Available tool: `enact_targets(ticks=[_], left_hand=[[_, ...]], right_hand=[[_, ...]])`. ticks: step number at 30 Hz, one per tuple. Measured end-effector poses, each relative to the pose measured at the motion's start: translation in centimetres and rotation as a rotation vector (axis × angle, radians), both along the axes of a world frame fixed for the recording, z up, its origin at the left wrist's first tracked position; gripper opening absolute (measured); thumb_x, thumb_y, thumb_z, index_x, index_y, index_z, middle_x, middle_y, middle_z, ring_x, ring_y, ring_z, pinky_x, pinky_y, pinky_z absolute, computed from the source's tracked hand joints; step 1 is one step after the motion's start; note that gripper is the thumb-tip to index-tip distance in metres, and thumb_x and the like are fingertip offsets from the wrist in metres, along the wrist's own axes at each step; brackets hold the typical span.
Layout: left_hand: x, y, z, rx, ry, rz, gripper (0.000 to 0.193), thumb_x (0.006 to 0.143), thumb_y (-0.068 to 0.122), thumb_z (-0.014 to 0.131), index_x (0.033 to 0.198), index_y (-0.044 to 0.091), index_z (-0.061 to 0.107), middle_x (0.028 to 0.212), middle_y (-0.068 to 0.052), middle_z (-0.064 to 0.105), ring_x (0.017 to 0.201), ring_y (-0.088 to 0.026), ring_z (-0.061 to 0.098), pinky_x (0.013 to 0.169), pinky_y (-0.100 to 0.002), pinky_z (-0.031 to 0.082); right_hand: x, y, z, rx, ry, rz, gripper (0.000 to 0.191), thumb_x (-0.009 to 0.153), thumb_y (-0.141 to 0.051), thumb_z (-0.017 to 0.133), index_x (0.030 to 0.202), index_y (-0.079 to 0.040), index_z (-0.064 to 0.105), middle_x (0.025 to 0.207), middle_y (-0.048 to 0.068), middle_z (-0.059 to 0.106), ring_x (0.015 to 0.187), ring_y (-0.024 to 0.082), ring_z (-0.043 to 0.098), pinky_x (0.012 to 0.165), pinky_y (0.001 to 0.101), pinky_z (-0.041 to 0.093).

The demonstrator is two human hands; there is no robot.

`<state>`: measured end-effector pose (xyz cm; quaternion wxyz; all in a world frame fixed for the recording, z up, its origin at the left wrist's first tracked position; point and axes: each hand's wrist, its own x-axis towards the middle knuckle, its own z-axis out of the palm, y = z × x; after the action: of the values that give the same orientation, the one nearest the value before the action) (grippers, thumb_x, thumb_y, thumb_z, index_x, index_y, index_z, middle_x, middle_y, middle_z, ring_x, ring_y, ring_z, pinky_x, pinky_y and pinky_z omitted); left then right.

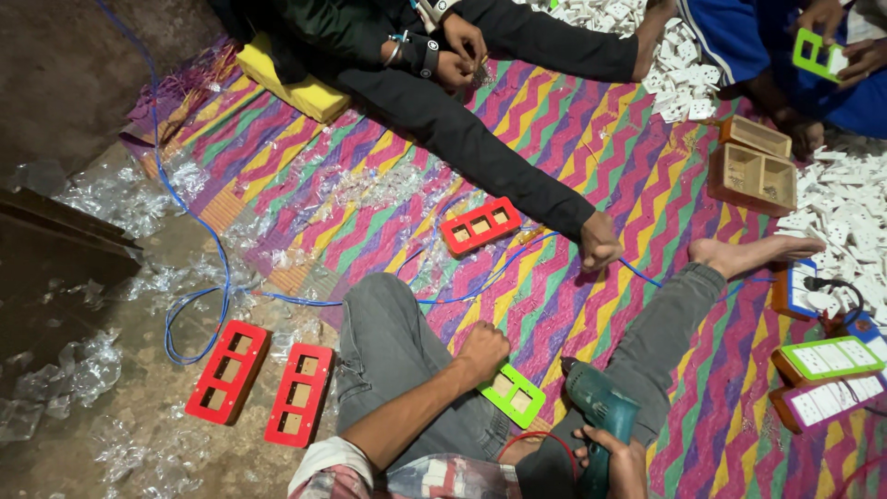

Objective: The person sits on a floor mat and uses a corded power drill to drill holes in small colored wooden frames, holding each frame steady on their lap and moving between red and green frames as they work.

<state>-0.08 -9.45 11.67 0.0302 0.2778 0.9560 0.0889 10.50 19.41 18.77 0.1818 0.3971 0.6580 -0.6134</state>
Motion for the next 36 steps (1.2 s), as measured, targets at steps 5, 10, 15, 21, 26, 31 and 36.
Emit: enact_targets(ticks=[5,10,15,21,26,31,36], left_hand=[[-0.2,0.0,0.5,-0.019,-0.054,-0.002,0.015,0.064,0.016,0.078,0.077,0.011,0.074,0.079,-0.011,0.071,0.082,-0.027,0.07,0.077,-0.039,0.05],[-0.3,0.7,0.9,0.028,-0.008,-0.013,0.014,0.063,0.018,0.079,0.075,0.012,0.074,0.076,-0.01,0.071,0.077,-0.026,0.069,0.077,-0.04,0.049],[0.1,0.7,0.7,0.014,0.019,0.012,0.005,0.074,0.019,0.073,0.073,0.014,0.074,0.076,-0.009,0.071,0.078,-0.026,0.069,0.075,-0.041,0.048],[0.7,0.4,1.0,-0.054,0.039,-0.042,0.011,0.081,0.019,0.067,0.074,0.016,0.075,0.076,-0.008,0.073,0.08,-0.023,0.07,0.086,-0.042,0.045],[0.6,0.6,1.0,-0.114,-0.003,-0.073,0.013,0.083,0.018,0.065,0.076,0.016,0.076,0.076,-0.006,0.073,0.077,-0.021,0.071,0.091,-0.044,0.043],[1.0,0.5,0.6,-0.091,0.04,-0.041,0.012,0.082,0.018,0.066,0.074,0.015,0.075,0.075,-0.006,0.072,0.077,-0.021,0.07,0.092,-0.042,0.043],[1.2,0.3,0.3,-0.041,0.091,-0.02,0.011,0.079,0.019,0.066,0.073,0.014,0.074,0.075,-0.008,0.071,0.077,-0.022,0.069,0.088,-0.039,0.043]], right_hand=[[-0.2,-0.3,0.3,0.0,0.014,0.007,0.038,0.078,-0.013,0.072,0.108,0.01,0.07,0.087,0.02,0.077,0.058,0.024,0.065,0.053,0.0369,0.049],[0.2,-0.4,1.2,0.022,0.031,-0.005,0.038,0.078,-0.015,0.075,0.105,0.012,0.071,0.082,0.023,0.074,0.055,0.024,0.062,0.051,0.0369,0.048],[0.3,-0.6,1.3,0.0,0.004,-0.013,0.038,0.078,-0.016,0.073,0.105,0.01,0.071,0.077,0.022,0.073,0.052,0.025,0.059,0.05,0.0377,0.046],[-0.1,-0.5,0.6,0.016,-0.02,0.027,0.041,0.081,-0.018,0.073,0.107,0.013,0.073,0.08,0.024,0.073,0.056,0.026,0.062,0.055,0.0371,0.049],[-0.4,-0.2,0.4,0.045,0.007,0.042,0.042,0.077,-0.015,0.072,0.111,0.009,0.071,0.089,0.021,0.077,0.06,0.026,0.064,0.057,0.0392,0.05],[-0.5,0.3,-0.4,0.058,0.026,0.069,0.043,0.077,-0.014,0.073,0.11,0.013,0.071,0.09,0.023,0.079,0.06,0.028,0.066,0.057,0.0403,0.051],[-0.5,0.7,-0.9,0.035,-0.039,0.08,0.045,0.081,-0.02,0.073,0.11,0.015,0.074,0.082,0.028,0.073,0.057,0.029,0.064,0.056,0.0399,0.051]])
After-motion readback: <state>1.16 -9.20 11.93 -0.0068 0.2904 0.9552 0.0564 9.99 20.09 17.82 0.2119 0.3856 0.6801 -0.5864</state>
